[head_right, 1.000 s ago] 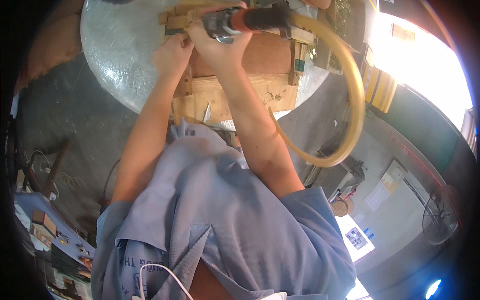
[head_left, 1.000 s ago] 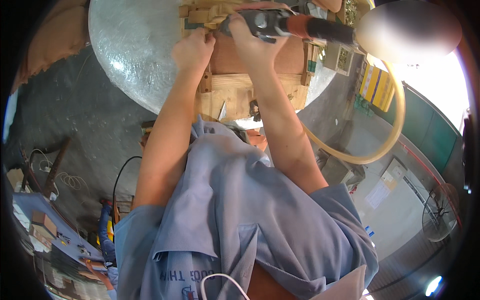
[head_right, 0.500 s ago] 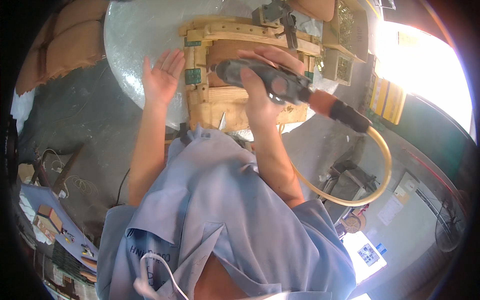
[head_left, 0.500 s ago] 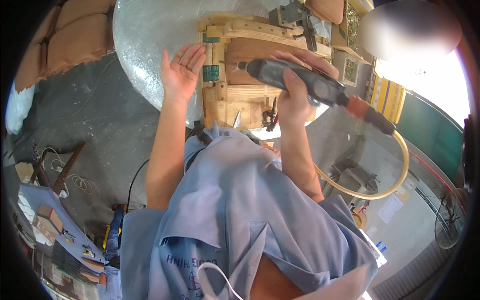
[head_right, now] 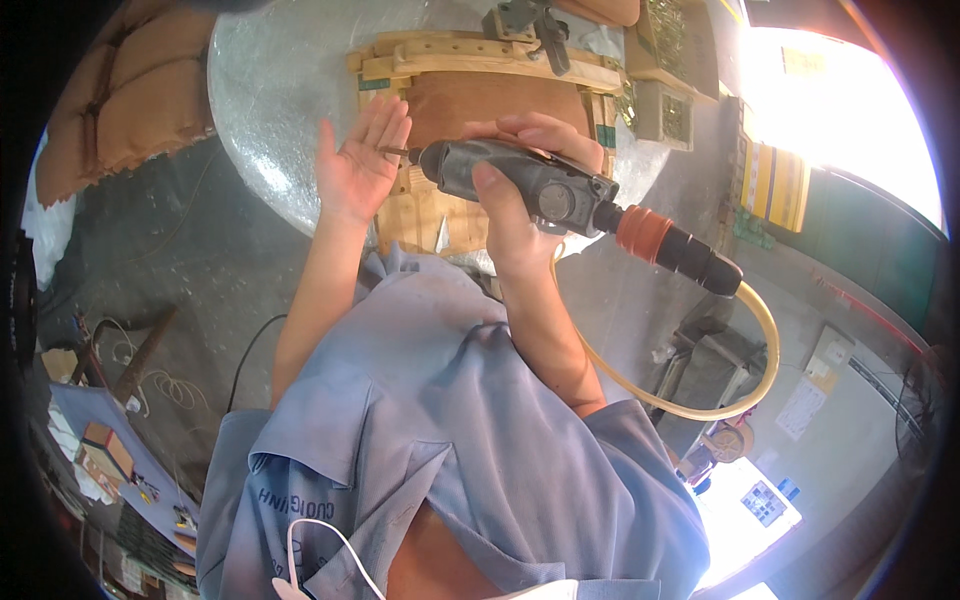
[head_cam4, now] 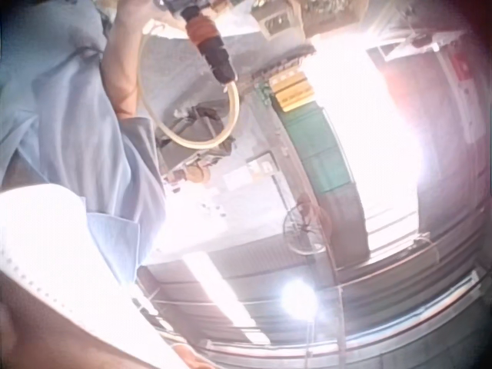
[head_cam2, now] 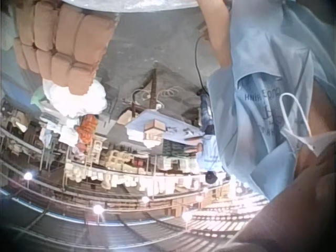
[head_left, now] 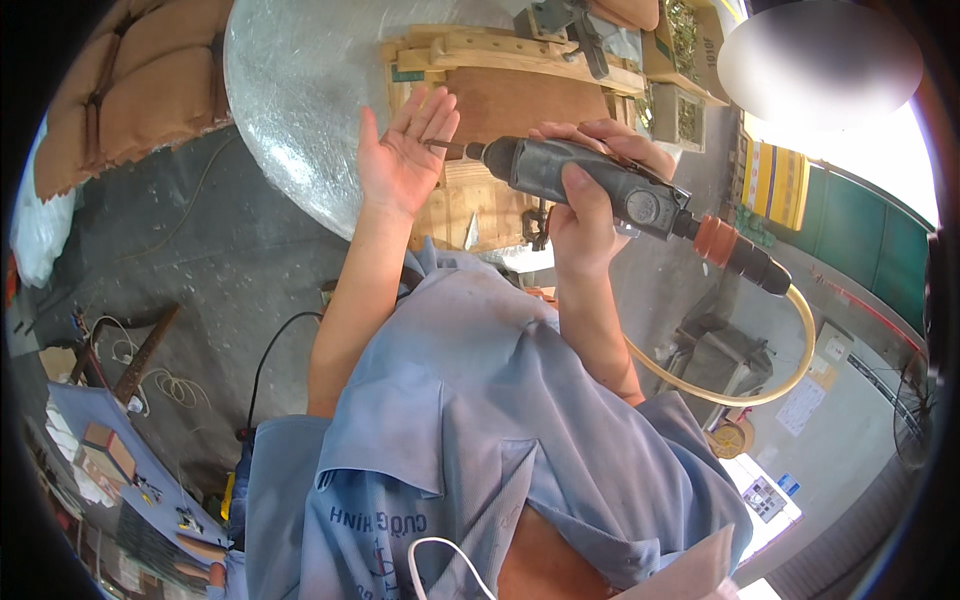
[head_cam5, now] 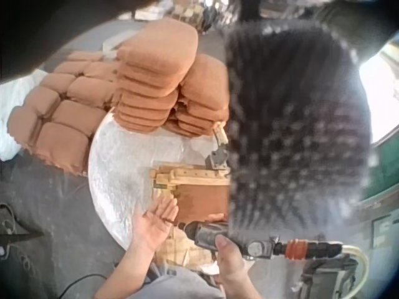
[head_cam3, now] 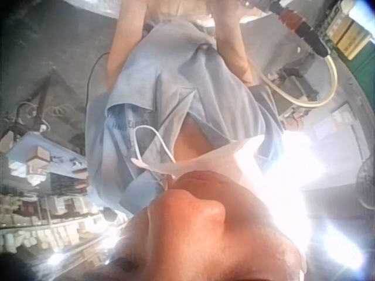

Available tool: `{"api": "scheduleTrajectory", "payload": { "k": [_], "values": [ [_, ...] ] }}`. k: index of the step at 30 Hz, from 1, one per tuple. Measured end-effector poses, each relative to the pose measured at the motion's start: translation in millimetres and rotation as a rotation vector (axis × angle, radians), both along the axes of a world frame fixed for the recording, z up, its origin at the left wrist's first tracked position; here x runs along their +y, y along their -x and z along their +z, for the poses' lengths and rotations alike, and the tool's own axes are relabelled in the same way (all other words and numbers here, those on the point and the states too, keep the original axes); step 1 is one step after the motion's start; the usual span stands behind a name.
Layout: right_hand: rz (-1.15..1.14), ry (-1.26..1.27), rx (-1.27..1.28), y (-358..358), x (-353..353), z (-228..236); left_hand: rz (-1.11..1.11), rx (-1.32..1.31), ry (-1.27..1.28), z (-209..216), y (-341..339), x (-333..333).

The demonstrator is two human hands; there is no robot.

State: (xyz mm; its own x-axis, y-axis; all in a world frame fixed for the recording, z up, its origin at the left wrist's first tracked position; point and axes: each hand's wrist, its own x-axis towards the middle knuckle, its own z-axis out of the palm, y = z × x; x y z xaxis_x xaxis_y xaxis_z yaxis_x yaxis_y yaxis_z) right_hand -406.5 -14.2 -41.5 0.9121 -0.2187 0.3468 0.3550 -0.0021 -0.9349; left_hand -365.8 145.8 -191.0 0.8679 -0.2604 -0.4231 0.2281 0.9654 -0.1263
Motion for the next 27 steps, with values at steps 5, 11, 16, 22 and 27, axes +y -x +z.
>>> {"api": "scheduleTrajectory", "payload": {
  "k": [5, 11, 16, 22, 27],
  "values": [
    [-0.038, -0.092, -0.046, 5.3, 0.0, 8.3, -0.164, 0.077, -0.094, -22.8, 19.1, 2.3],
    [-0.068, -0.142, -0.025, 6.0, -4.0, 12.4, -0.262, -0.039, -0.044, -51.1, 39.4, 8.9],
    [-0.078, -0.115, -0.004, 4.6, -6.2, 9.0, -0.221, 0.017, -0.094, -42.9, 42.5, 4.3],
    [-0.063, -0.070, 0.029, -2.0, -14.3, 2.7, -0.276, -0.004, -0.302, -39.1, 35.9, 6.5],
    [-0.044, -0.182, 0.131, -13.5, -16.5, 6.3, -0.334, -0.112, -0.485, -46.3, 32.4, 14.2]
  ]
}}
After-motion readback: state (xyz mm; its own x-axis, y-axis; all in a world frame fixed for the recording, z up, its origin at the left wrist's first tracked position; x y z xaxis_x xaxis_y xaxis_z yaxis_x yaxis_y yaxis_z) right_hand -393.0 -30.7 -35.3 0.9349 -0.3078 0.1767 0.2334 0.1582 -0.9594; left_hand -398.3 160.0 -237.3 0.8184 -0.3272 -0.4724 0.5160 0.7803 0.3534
